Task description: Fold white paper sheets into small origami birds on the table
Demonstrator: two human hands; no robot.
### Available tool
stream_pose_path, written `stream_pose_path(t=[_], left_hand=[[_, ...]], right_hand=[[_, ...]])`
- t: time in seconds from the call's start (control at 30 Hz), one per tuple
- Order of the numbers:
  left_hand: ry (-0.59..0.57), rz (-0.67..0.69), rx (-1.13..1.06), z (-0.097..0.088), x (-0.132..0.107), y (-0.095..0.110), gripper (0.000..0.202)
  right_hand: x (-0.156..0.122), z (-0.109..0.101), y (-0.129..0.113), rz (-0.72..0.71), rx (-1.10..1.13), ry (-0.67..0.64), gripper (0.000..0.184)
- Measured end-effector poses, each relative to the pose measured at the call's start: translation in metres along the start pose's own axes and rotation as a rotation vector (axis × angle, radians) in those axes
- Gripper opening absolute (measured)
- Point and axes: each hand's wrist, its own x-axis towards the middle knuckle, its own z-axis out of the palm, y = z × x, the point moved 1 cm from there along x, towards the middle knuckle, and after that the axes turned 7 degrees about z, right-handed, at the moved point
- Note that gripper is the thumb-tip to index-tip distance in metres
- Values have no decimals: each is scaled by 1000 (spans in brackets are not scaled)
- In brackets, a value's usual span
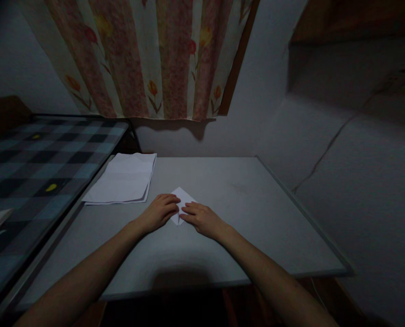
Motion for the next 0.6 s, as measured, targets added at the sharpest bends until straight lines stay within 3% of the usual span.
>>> stream_pose_path(t=[0.33,0.47,0.6], left_hand=[[125,-19,-107,-6,-9,-1,18],[84,-54,-76,-4,-7,0,15],[21,-71,8,-3,-5,1,11]], right_hand=[[8,-12,-8,9,-105,-148,35],[6,-12,-7,31,-99,-166,36],[0,-7,-2,97,3,-92,32]])
